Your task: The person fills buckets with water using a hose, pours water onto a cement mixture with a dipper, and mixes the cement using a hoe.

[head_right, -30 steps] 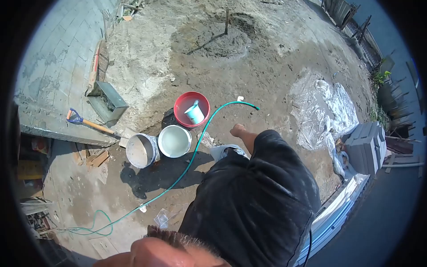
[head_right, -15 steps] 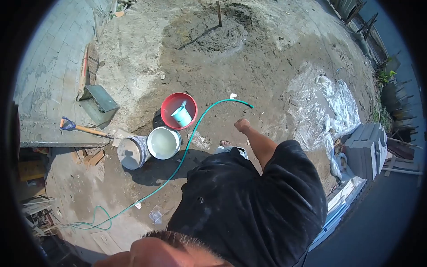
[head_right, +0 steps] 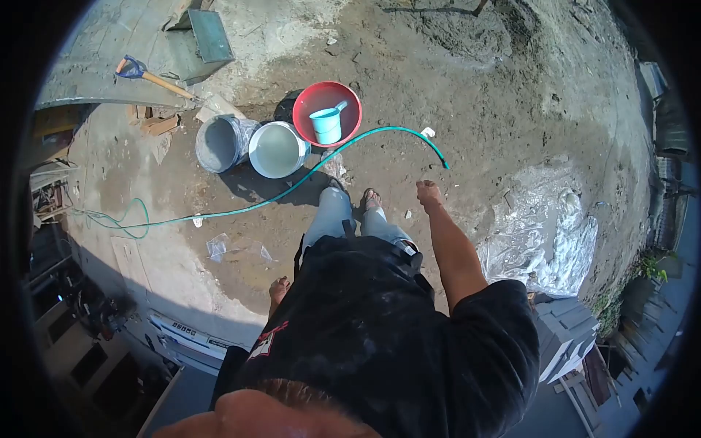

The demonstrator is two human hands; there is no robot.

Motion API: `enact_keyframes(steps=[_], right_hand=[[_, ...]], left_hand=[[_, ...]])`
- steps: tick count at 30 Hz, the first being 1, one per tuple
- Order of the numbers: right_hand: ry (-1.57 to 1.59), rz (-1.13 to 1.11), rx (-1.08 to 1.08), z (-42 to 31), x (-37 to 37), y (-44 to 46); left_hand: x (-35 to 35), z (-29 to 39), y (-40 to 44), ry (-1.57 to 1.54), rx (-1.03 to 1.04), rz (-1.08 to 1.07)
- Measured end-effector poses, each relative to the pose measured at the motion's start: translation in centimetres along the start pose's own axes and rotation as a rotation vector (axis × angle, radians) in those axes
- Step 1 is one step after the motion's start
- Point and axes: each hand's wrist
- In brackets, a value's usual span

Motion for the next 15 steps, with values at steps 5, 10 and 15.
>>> enact_keyframes(steps=[5,10,15], right_hand=[[-0.244,0.081,-0.196,-5.5,5.9,2.2],[-0.453,-0.062,-0.346,-14.4,12.8,7.8],[-0.821,-0.239,-0.795,-18.0,23.0,21.3]], left_hand=[[-0.6,-1.7,1.1,-0.03,-0.208,-0.046],[3.4,2.7,2.2,0.163,-0.292,0.0],[6.3,7.7,4.2,0.132,-0.26,0.007]])
Point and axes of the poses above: each hand's wrist, its own y-axis towards the middle knuckle, its own x-axis out of the palm, z = x × y, and after that the axes turned 6 degrees about y, right-handed
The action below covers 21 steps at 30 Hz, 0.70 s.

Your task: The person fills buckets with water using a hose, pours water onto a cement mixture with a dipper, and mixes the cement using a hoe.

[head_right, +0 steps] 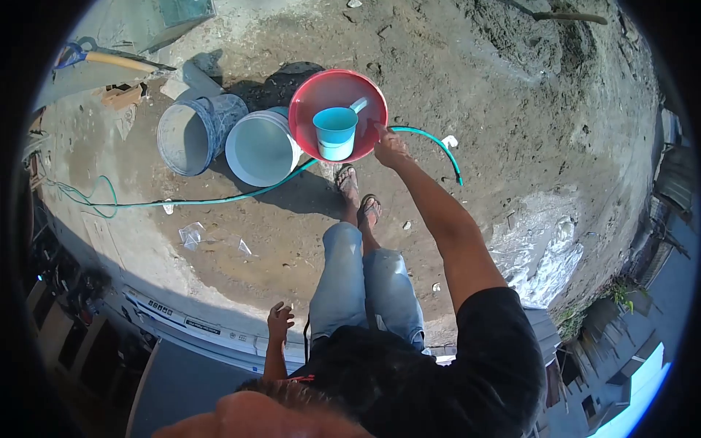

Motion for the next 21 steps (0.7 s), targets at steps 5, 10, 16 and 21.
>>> enact_keyframes(steps=[5,10,16,21], right_hand=[[-0.376,-0.287,-0.058,-0.9,2.8,12.0],[-0.556,-0.351,-0.199,1.8,6.5,17.2],[-0.498,-0.711,-0.201,2.4,5.1,18.7],[-0.289,-0.702,-0.136,2.2,4.1,19.5]], left_hand=[[-0.2,-1.2,1.8,-0.002,-0.175,0.018],[-0.5,-2.6,1.9,-0.026,-0.282,0.043],[-0.2,-3.0,1.8,-0.057,-0.339,0.026],[0.0,-1.7,2.1,-0.067,-0.332,0.012]])
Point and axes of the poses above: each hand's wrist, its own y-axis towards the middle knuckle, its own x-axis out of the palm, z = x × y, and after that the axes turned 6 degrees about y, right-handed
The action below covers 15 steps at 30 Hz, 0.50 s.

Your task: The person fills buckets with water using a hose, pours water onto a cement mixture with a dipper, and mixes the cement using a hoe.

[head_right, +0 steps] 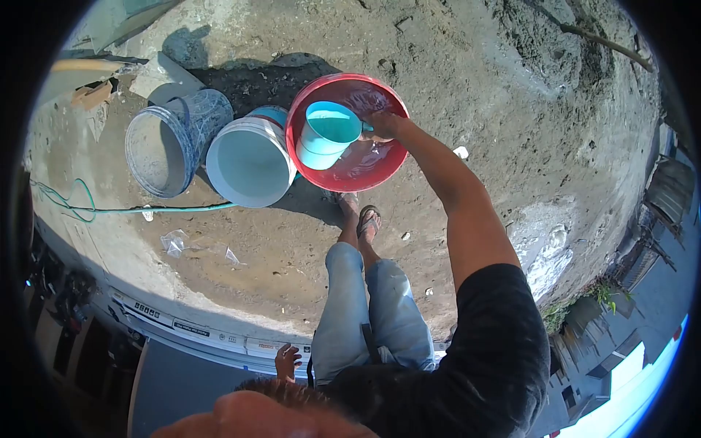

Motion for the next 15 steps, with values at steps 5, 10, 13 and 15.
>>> enact_keyframes(steps=[5,10,13,15], right_hand=[[-0.088,0.276,-0.037,-3.8,-0.9,-3.5],[-0.209,0.303,0.082,-6.2,0.7,-8.2],[-0.358,0.456,-0.003,-6.9,3.2,-8.9],[-0.325,0.289,0.19,-8.2,4.8,-7.9]], left_hand=[[-0.2,0.7,0.2,-0.011,-0.006,0.008],[0.8,2.5,-1.0,0.023,-0.002,-0.024],[0.9,2.6,-0.8,0.048,-0.005,-0.045],[0.9,2.9,-1.0,0.049,0.012,-0.038]])
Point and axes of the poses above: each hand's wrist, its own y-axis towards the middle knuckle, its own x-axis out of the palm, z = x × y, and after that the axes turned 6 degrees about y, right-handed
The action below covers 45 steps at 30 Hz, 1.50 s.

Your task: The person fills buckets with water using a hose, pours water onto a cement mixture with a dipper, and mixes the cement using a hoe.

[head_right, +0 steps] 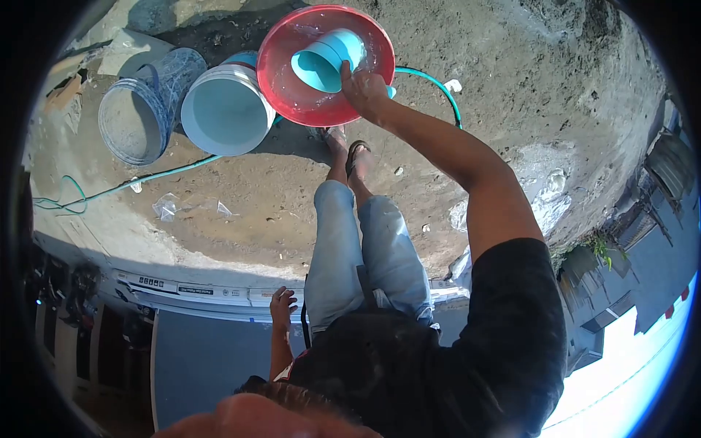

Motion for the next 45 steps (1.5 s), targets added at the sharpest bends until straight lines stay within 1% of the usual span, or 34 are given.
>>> enact_keyframes(steps=[2,3,5,8,10,11,13,14,15,16,17,18,19,20,22,23,25,26,27,28,30,31,32,34,35,36,38,40,41,42,43,45], right_hand=[[-0.06,0.063,-0.012,-0.4,2.3,0.2],[-0.108,0.038,0.006,-0.6,3.8,0.2],[-0.157,0.054,0.034,-0.9,4.7,0.6],[0.05,-0.055,0.071,-1.4,3.1,0.3],[0.161,0.013,0.042,-1.0,3.7,0.5],[0.179,0.154,0.019,-0.5,5.1,0.6],[0.433,0.023,0.139,0.0,1.1,-0.5],[0.539,0.033,0.2,0.3,-0.2,-1.7],[0.611,0.082,0.229,0.9,0.3,-2.3],[0.631,0.13,0.182,1.6,0.6,-3.3],[0.741,0.088,0.191,2.5,1.6,-3.8],[0.824,0.16,0.157,2.9,1.5,-5.2],[0.939,0.162,0.175,2.9,-0.3,-7.3],[0.971,0.177,0.186,3.1,-0.8,-8.9],[1.038,0.206,0.302,3.3,-1.5,-11.7],[1.082,0.231,0.32,3.7,-2.1,-13.1],[1.324,0.159,0.286,5.8,-7.5,-18.8],[1.328,0.197,0.275,6.7,-8.0,-20.6],[1.363,0.289,0.33,7.2,-8.0,-22.5],[1.39,0.394,0.381,9.3,-8.9,-23.6],[1.446,0.431,0.371,13.7,-10.3,-26.8],[1.486,0.43,0.374,15.9,-10.5,-28.8],[1.488,0.451,0.372,18.3,-11.3,-31.2],[1.683,0.494,0.46,23.7,-13.9,-35.9],[1.702,0.533,0.462,27.0,-14.4,-37.4],[1.722,0.563,0.467,30.3,-14.8,-38.9],[1.792,0.723,0.526,37.0,-17.1,-41.8],[1.748,0.899,0.577,44.1,-20.7,-45.1],[1.759,0.958,0.622,48.3,-21.8,-45.7],[1.754,1.007,0.613,52.5,-23.2,-46.7],[1.822,1.078,0.603,56.6,-25.2,-47.6],[1.776,1.22,0.626,65.1,-29.2,-48.8]], left_hand=[[-0.2,0.4,-0.2,-0.007,0.033,0.01],[-0.3,0.2,-0.7,-0.013,0.023,0.018],[-0.5,0.7,-0.4,-0.019,0.05,0.027],[-0.2,1.1,-0.5,-0.018,0.074,0.038],[0.3,1.2,-0.4,-0.022,0.089,0.044],[0.3,1.1,-0.3,-0.024,0.124,0.029],[0.8,1.6,-0.8,-0.009,0.149,0.037],[0.8,1.3,-0.4,-0.008,0.16,0.036],[0.8,1.2,-0.5,-0.001,0.171,0.031],[1.0,1.3,-0.7,0.004,0.183,0.033],[1.2,1.5,-1.0,0.011,0.215,0.024],[1.6,1.8,-1.5,0.013,0.217,0.025],[1.7,2.0,-2.0,0.019,0.217,0.031],[2.0,2.3,-2.3,0.03,0.251,0.027],[2.5,2.5,-2.8,-0.021,0.312,0.032],[2.7,2.8,-2.6,-0.004,0.321,0.026],[2.5,2.5,-1.5,0.012,0.378,0.0],[3.6,2.9,-1.8,0.016,0.397,-0.028],[7.2,4.3,-6.8,-0.003,0.408,0.171],[9.6,4.9,-7.6,-0.008,0.451,0.165],[12.0,4.6,-9.5,-0.06,0.443,0.085],[12.4,3.8,-7.1,-0.009,0.491,-0.061],[15.0,3.7,-9.3,-0.003,0.508,-0.066],[20.9,4.4,-14.9,0.112,0.496,0.042],[20.8,3.9,-11.4,0.159,0.543,-0.134],[22.4,3.2,-12.1,0.189,0.534,-0.107],[26.1,2.9,-13.4,0.231,0.516,-0.075],[29.2,3.0,-14.2,0.276,0.5,-0.075],[30.6,3.3,-14.5,0.299,0.494,-0.075],[32.1,3.5,-14.8,0.314,0.483,-0.075],[33.7,4.1,-15.0,0.338,0.475,-0.074],[37.7,6.4,-15.7,0.366,0.461,-0.081]])
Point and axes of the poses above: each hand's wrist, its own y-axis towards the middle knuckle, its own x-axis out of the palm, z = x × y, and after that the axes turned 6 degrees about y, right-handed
